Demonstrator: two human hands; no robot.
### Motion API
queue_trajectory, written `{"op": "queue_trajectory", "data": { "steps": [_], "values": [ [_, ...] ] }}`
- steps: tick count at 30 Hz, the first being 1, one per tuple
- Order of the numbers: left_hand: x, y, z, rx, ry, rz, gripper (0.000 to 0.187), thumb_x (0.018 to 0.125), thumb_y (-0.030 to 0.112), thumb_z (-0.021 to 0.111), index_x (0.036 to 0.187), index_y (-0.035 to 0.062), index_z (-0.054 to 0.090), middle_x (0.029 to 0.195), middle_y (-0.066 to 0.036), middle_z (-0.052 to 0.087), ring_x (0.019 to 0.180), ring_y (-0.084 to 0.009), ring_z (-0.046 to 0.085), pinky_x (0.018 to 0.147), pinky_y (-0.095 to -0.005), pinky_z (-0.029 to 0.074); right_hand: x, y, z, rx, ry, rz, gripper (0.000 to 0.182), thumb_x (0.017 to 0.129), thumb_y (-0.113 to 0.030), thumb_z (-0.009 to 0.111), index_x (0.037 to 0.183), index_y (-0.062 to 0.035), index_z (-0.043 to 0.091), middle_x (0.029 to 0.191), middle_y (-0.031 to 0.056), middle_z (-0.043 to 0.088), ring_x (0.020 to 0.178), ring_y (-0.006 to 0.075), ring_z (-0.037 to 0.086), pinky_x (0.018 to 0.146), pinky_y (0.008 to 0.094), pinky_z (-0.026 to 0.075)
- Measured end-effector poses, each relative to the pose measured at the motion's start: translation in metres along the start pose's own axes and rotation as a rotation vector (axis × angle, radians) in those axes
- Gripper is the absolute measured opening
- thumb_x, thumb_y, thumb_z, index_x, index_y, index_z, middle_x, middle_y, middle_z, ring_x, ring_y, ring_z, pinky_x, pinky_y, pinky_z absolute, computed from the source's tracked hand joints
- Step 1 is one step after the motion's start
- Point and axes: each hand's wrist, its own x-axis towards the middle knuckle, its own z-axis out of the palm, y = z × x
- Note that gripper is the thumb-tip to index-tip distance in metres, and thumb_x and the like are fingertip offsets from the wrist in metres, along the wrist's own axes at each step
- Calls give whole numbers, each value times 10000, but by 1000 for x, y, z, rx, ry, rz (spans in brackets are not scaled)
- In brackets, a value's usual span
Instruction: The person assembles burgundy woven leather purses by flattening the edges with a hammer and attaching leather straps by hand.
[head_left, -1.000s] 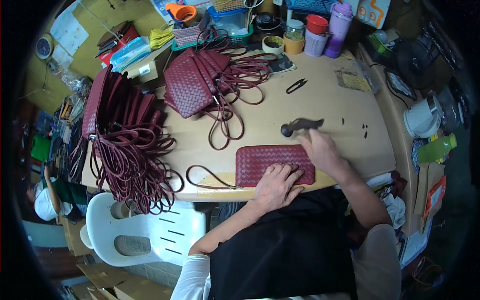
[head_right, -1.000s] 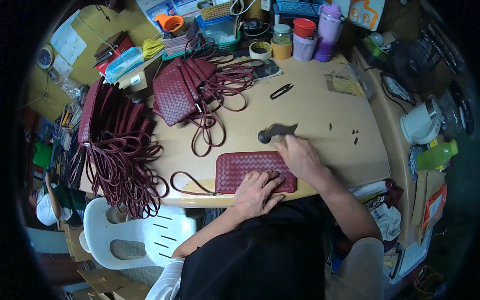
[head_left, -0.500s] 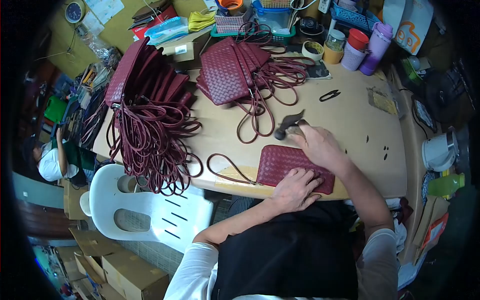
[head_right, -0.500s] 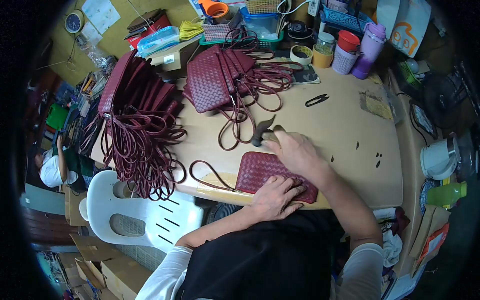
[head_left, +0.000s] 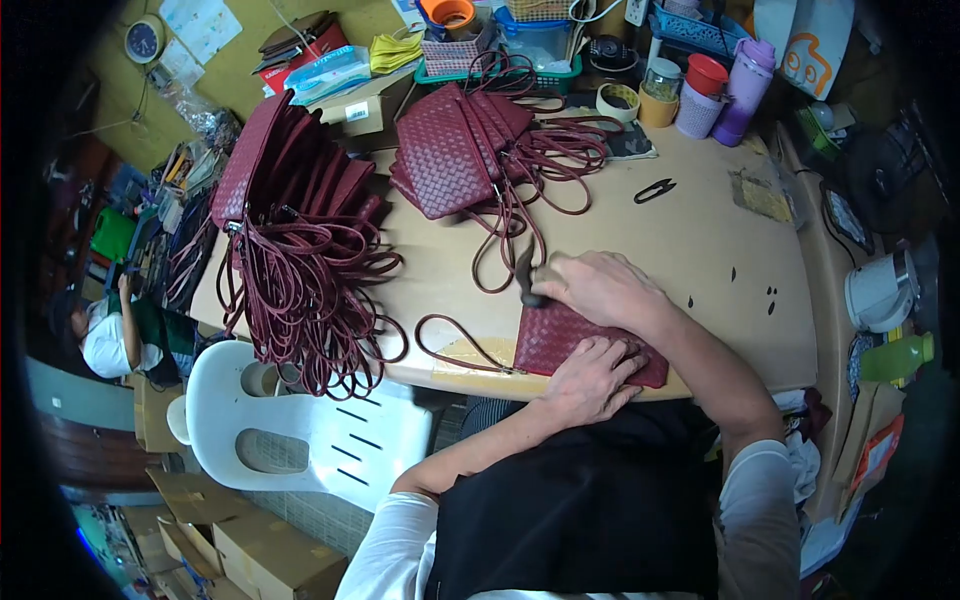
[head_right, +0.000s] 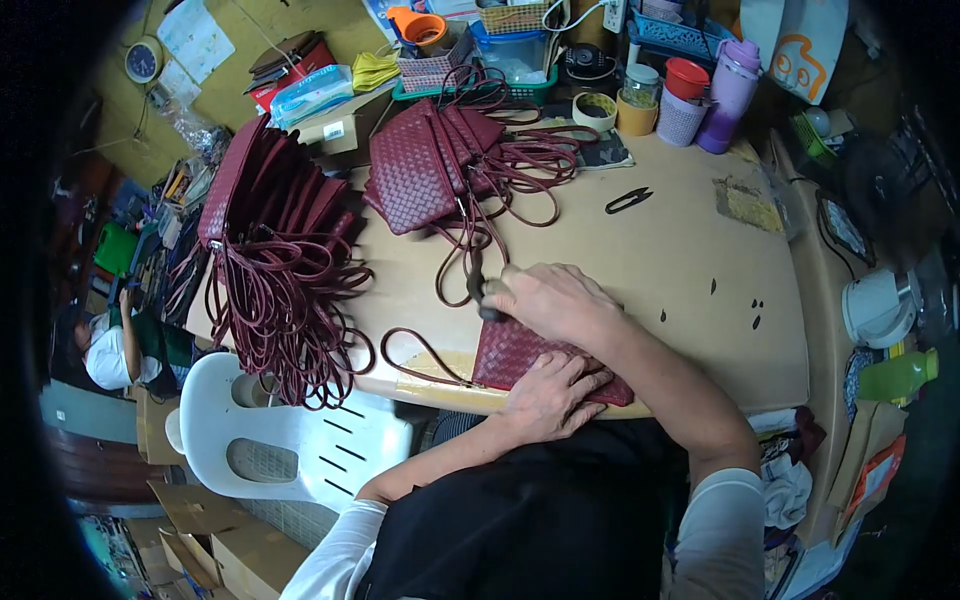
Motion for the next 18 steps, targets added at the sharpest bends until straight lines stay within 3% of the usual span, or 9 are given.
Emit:
{"op": "queue_trajectory", "data": {
  "steps": [2,6,8,10,12,14,15,16,18],
  "values": [
    [1,1,-1,-15,52,-5,395,867,307,629,1178,64,606,1012,-107,529,955,-276,525,865,-397,417,-1,13,23,255,266,51,422,941,-443,516,1132,-79,609,960,255,654,939,436,620,832,514,474],
    [2,4,-2,8,37,-5,399,844,299,662,1183,92,623,1072,-100,562,942,-276,532,825,-380,416,-25,23,-10,12,-1,170,448,945,-446,502,1075,-28,599,958,272,645,952,453,607,829,519,471],
    [3,5,-5,31,10,-24,404,840,294,668,1189,96,618,1051,-98,561,929,-273,534,815,-378,419,-40,23,-17,46,50,199,450,949,-438,496,1078,-19,591,959,275,642,954,460,602,831,519,467],
    [3,4,-2,16,39,1,412,837,295,672,1194,98,614,1037,-97,557,921,-275,530,811,-381,418,-45,40,11,254,299,280,436,947,-434,502,1044,-21,601,954,267,641,946,467,595,827,519,459],
    [4,5,-4,25,27,-23,412,836,293,675,1193,97,614,1057,-96,562,929,-273,530,816,-380,418,-62,54,9,175,265,235,407,954,-405,505,1015,-12,594,922,270,633,911,478,585,804,524,449],
    [4,4,-4,19,9,-14,414,833,289,679,1192,94,613,1084,-94,567,943,-273,531,832,-380,419,-76,61,-9,176,143,328,405,963,-384,493,1048,2,580,934,281,622,916,486,571,803,525,440],
    [4,3,-2,20,13,-16,417,831,289,682,1191,92,613,1094,-93,568,950,-272,532,841,-380,420,-86,64,-8,250,293,347,390,969,-370,486,1060,0,574,931,285,613,914,484,566,799,523,438],
    [3,3,-1,18,19,-20,420,828,290,684,1191,91,613,1105,-93,570,956,-272,533,849,-380,420,-94,77,9,253,295,362,390,969,-370,486,1060,0,574,931,285,613,914,484,566,799,523,438],
    [3,5,-2,1,10,-23,425,822,281,693,1192,90,612,1105,-90,571,957,-270,534,855,-380,421,-105,106,52,218,756,294,390,974,-373,474,1049,-5,577,916,287,605,922,479,565,794,518,436]
  ]
}}
